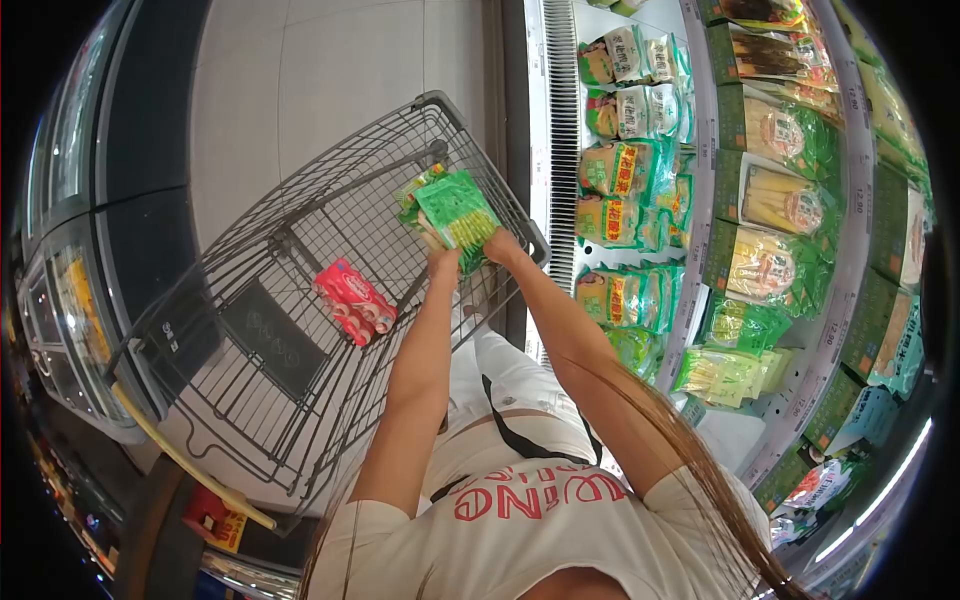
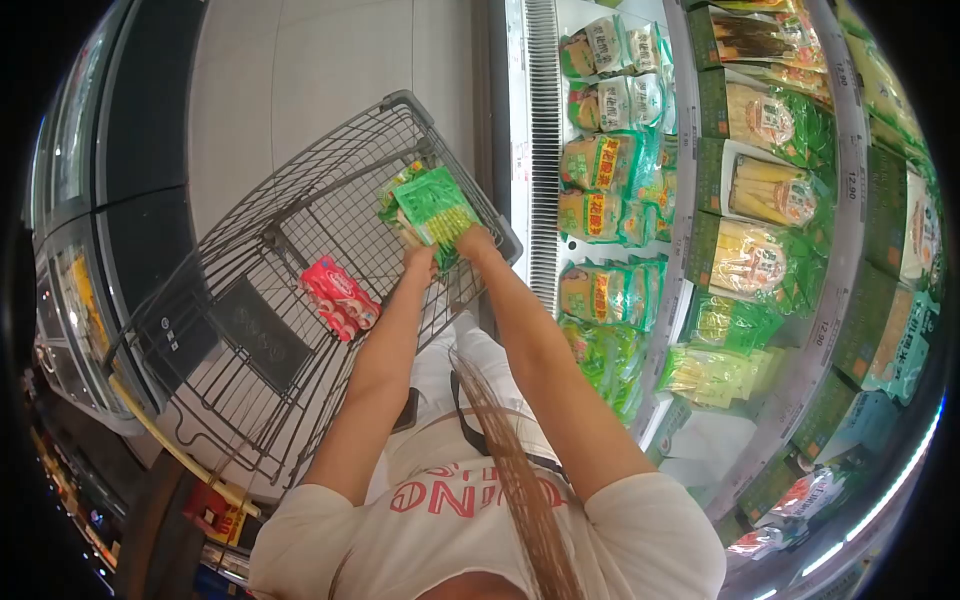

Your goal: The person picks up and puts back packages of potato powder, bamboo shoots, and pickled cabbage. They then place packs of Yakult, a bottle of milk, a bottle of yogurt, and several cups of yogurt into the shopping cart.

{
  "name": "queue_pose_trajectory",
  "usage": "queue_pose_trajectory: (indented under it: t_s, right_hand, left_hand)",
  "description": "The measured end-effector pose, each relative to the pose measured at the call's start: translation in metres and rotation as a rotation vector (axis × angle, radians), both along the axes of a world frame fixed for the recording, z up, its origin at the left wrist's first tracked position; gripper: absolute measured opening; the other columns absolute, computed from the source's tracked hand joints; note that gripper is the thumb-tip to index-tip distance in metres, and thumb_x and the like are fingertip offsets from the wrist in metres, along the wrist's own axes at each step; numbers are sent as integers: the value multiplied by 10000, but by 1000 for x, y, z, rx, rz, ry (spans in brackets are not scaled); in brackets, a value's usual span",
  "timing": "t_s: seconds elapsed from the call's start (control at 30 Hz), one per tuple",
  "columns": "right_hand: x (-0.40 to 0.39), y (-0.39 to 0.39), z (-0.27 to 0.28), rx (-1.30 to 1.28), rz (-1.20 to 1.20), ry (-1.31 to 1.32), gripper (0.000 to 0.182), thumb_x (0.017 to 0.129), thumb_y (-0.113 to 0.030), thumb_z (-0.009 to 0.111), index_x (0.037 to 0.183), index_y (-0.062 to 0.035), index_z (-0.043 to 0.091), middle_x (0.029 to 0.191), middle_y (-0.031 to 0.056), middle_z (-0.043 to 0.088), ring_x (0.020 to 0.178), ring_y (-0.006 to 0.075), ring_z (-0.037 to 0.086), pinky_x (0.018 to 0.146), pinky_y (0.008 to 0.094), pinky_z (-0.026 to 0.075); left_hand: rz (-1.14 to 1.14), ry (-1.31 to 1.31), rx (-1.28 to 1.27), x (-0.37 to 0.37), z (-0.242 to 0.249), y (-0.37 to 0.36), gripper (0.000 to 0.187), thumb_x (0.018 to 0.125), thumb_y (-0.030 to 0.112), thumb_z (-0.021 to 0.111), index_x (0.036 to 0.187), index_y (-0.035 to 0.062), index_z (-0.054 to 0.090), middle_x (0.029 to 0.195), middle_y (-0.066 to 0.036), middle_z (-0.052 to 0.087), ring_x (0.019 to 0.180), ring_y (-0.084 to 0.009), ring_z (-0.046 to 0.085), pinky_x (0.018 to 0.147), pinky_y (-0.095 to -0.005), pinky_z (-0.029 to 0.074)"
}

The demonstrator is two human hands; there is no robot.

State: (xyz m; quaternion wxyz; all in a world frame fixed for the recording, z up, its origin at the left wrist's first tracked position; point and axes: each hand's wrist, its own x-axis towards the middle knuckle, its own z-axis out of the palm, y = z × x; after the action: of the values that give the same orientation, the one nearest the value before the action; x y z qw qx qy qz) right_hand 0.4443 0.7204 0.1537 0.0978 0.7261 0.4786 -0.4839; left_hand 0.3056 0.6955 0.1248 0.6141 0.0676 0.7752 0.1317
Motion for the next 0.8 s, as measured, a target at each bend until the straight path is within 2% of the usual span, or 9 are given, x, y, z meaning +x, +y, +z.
queue_pose_trajectory:
  t_s: [0.03,0.13,0.27,0.37,0.4,0.5,0.57,0.67,0.8]
  right_hand:
    - [1,-1,-10,-50,-28,-38,454,823,-208,531,1110,143,506,1060,349,593,1043,439,586,878,450,476]
    - [-2,1,-26,-46,-40,-112,404,806,-244,556,1049,72,621,1076,312,613,1056,394,603,905,415,486]
    - [-4,9,-14,-39,-50,6,464,895,-328,456,1050,75,628,1092,305,608,1104,390,574,935,448,454]
    - [-7,6,-20,63,-103,115,563,943,-422,415,1133,82,582,1117,287,609,1120,391,561,955,423,421]
    - [-11,8,-14,36,-199,152,571,953,-432,409,1158,76,570,1132,264,612,1116,375,565,956,417,422]
    - [-23,13,8,-52,-572,408,549,976,-430,414,1221,46,541,1165,187,617,1093,317,578,945,398,433]
    - [-24,13,15,-123,-910,770,476,987,-386,449,1244,7,530,1169,126,617,1063,263,588,922,387,455]
    - [-19,13,131,-73,-946,1184,344,975,-258,521,1246,-45,519,1145,79,618,1023,193,606,882,354,493]
    - [-1,-9,201,111,-964,1366,281,962,-166,542,1217,-50,533,1123,62,626,991,157,620,850,319,520]
  left_hand:
    - [-53,-11,-83,0,18,8,156,811,125,637,888,7,571,779,-134,576,706,-282,557,679,-414,459]
    - [-380,112,177,-1,-3,2,126,885,102,566,834,9,499,751,-108,517,598,-220,495,569,-379,412]
    - [-446,198,562,6,25,14,220,922,173,506,816,-5,429,728,-107,475,695,-227,479,663,-375,396]
    - [-375,25,707,-14,63,26,157,929,139,490,835,14,484,763,-79,518,716,-181,493,648,-343,395]
    - [-360,-112,615,-28,74,28,127,947,121,487,876,32,542,830,-43,566,762,-124,516,666,-287,412]
    - [117,-666,629,-56,108,25,106,959,118,505,886,56,549,885,-18,588,797,-90,540,713,-248,441]
    - [162,-661,631,-68,150,24,105,968,113,497,889,56,537,867,-19,589,784,-93,566,723,-263,479]
    - [215,-721,677,-82,189,14,95,968,112,501,892,62,528,877,-34,604,799,-107,598,749,-294,516]
    - [291,-771,708,-73,225,-7,76,959,134,528,911,75,516,936,-55,619,843,-153,620,770,-349,537]
